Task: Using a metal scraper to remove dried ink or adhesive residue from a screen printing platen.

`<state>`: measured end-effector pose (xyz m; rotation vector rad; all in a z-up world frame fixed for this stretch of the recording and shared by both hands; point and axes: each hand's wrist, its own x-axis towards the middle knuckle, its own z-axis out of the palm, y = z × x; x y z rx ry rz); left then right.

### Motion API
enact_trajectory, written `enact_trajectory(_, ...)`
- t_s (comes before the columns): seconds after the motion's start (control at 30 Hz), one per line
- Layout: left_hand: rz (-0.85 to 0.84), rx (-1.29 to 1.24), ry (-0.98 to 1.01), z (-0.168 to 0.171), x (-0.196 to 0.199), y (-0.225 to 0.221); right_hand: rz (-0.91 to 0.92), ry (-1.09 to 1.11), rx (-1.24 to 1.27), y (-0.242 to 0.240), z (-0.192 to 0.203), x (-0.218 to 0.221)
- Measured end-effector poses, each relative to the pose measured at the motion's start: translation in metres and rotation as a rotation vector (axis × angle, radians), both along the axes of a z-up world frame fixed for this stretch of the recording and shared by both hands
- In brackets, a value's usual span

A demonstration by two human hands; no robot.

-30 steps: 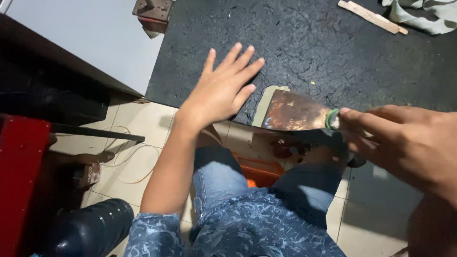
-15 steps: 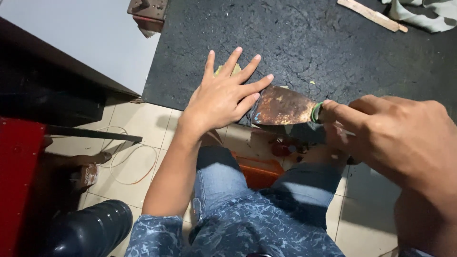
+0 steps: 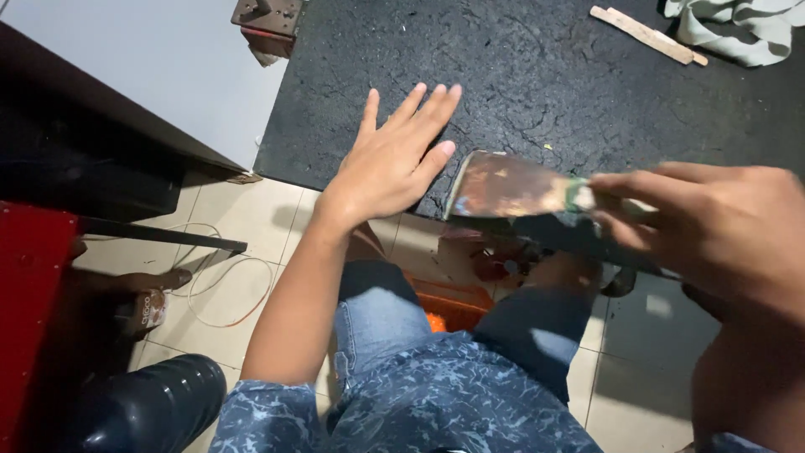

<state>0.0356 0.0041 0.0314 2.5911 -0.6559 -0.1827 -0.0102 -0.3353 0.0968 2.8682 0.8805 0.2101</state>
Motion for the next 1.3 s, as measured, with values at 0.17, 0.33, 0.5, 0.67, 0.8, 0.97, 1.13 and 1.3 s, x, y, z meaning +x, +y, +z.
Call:
enact_trajectory(0.17,0.153,0.048,0.150,0.018,0.003,-0.018,-0.188,0.295,0.316,-0.043,0.002,0.009)
enact_trajectory(0.33,0.178,0.255,-0.011,0.002,0.012,-0.028,-0.122,0.216,-0.280,-0.014,0.005,0.044)
enact_trajectory(0.5,0.094,0.307,-0.046,0.004,0.016,-0.023,-0.116,0.441,-0.568,0.008,0.024,0.087)
enact_trajectory(0.67,0.091,-0.010,-0.326,-0.010,0.010,-0.014,-0.209,0.675,-0.361,0.003,0.011,0.130)
enact_trajectory(0.8,0.079,-0.267,-0.426,-0.011,0.012,-0.010,-0.265,0.705,-0.121,-0.010,0.004,0.130)
enact_trajectory(0.97,-0.003,-0.058,-0.248,-0.008,0.017,-0.021,-0.236,0.376,-0.259,-0.007,-0.006,0.122)
enact_trajectory(1.13,0.005,-0.013,-0.291,-0.024,0.018,-0.033,-0.209,0.247,-0.459,0.002,-0.017,0.121)
enact_trajectory(1.3,0.023,0.042,-0.381,-0.031,0.020,-0.040,-0.190,0.218,-0.477,0.000,-0.025,0.126)
